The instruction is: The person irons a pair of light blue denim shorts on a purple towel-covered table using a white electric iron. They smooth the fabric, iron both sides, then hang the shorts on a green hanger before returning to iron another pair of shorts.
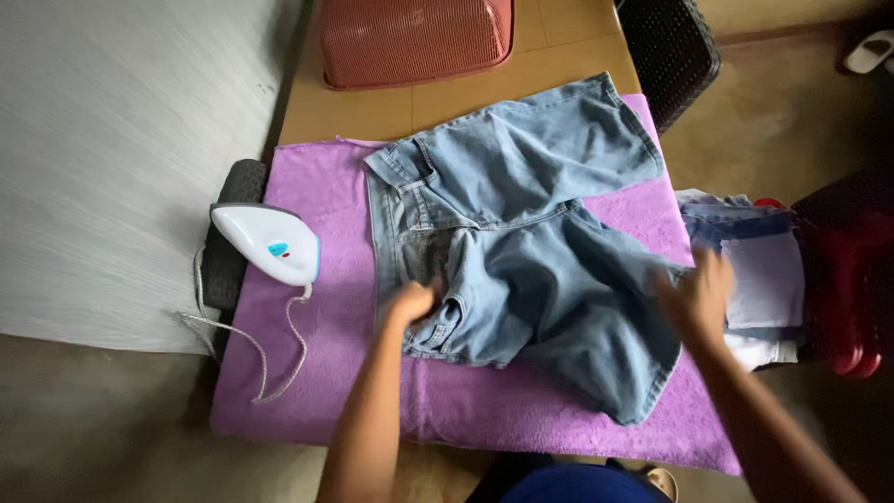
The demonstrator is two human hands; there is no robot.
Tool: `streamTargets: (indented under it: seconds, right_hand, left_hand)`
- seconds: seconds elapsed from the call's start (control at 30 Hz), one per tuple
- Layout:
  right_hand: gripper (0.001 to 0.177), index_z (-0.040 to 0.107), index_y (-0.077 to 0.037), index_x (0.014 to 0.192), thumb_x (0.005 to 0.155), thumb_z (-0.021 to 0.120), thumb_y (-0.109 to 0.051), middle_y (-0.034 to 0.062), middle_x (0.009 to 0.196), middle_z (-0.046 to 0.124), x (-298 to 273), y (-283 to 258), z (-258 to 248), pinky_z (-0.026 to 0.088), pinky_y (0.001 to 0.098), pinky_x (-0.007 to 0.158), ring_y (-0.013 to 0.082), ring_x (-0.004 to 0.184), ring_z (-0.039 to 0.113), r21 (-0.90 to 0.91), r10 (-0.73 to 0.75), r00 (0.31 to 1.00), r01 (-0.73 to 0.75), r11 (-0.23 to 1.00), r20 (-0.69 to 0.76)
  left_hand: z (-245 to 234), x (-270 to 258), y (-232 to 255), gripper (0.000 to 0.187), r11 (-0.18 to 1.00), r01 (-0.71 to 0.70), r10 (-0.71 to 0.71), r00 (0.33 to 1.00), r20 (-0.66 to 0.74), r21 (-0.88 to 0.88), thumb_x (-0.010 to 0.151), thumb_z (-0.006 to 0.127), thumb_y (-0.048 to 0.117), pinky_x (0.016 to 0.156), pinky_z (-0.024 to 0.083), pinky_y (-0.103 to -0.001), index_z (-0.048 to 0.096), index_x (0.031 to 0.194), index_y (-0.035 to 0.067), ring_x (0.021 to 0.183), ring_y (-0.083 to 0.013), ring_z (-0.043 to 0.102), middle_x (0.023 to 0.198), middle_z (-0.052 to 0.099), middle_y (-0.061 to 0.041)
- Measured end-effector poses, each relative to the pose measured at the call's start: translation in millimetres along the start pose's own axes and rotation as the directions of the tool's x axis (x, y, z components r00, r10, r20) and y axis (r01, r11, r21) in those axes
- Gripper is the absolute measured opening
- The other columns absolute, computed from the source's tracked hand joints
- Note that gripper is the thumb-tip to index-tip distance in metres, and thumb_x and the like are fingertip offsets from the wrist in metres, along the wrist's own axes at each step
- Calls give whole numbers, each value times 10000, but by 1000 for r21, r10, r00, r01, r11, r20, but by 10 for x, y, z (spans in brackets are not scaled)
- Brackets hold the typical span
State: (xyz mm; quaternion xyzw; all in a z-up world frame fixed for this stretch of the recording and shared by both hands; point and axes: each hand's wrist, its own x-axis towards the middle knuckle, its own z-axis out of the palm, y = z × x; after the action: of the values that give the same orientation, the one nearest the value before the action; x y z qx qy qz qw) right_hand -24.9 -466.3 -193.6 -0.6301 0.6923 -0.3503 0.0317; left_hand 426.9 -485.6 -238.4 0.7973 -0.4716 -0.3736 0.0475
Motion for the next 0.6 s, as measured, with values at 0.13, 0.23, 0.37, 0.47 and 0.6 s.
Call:
streamTargets:
  seconds: [0.13, 0.23, 0.37, 0.47, 0.6]
  right_hand:
    - [555, 473, 81, 1178, 817, 701, -273, 258, 1052, 492, -812, -152, -236, 392, 465, 858, 388, 986, 480, 25, 132, 980, -130, 991, -149]
    - [474, 518, 38, 981, 740, 730, -311, 171, 820, 545, -1124, -178, -166, 442, 420, 694, 324, 767, 547, 146, 428, 895, -443, 884, 123]
    - [272, 575, -25, 993, 756, 592, -157, 81, 819, 602, -1079, 123, 119, 448, 335, 702, 214, 777, 574, 395, 205, 962, -261, 881, 178]
    - [146, 518, -12, 880, 843, 659, -17, 132, 686, 513, -511, 430, 118, 411, 328, 658, 190, 683, 469, 337, 83, 996, -66, 939, -37]
    - [115, 581, -14, 943, 888, 657, -81, 43, 818, 588, -4, 489, -325, 438, 242, 649, 114, 727, 535, 508, 161, 984, -99, 856, -81]
  left_hand:
    - [198, -103, -43, 775, 990, 23, -12, 997, 80, -141, 779, 534, 630, 731, 483, -402, 637, 970, -114, 886, -314, 633, 940, 656, -242]
    - [100, -172, -123, 614, 937, -7, 38, 996, 83, -350, 752, 601, 516, 677, 479, -356, 685, 967, -54, 812, -224, 626, 901, 688, -143]
    - [-154, -324, -210, 331, 652, -416, 276, 909, -312, -634, 815, 642, 277, 700, 457, -293, 634, 1024, 19, 797, -142, 576, 891, 651, -51]
    - [-498, -383, -253, 325, 677, -612, 327, 747, -579, -408, 863, 544, 233, 706, 476, -294, 592, 1131, 56, 795, -114, 592, 936, 647, -33]
    - [-555, -197, -493, 457, 814, -530, 257, 696, -671, -238, 901, 541, 283, 691, 436, -394, 523, 1301, 63, 751, -230, 527, 896, 580, -185]
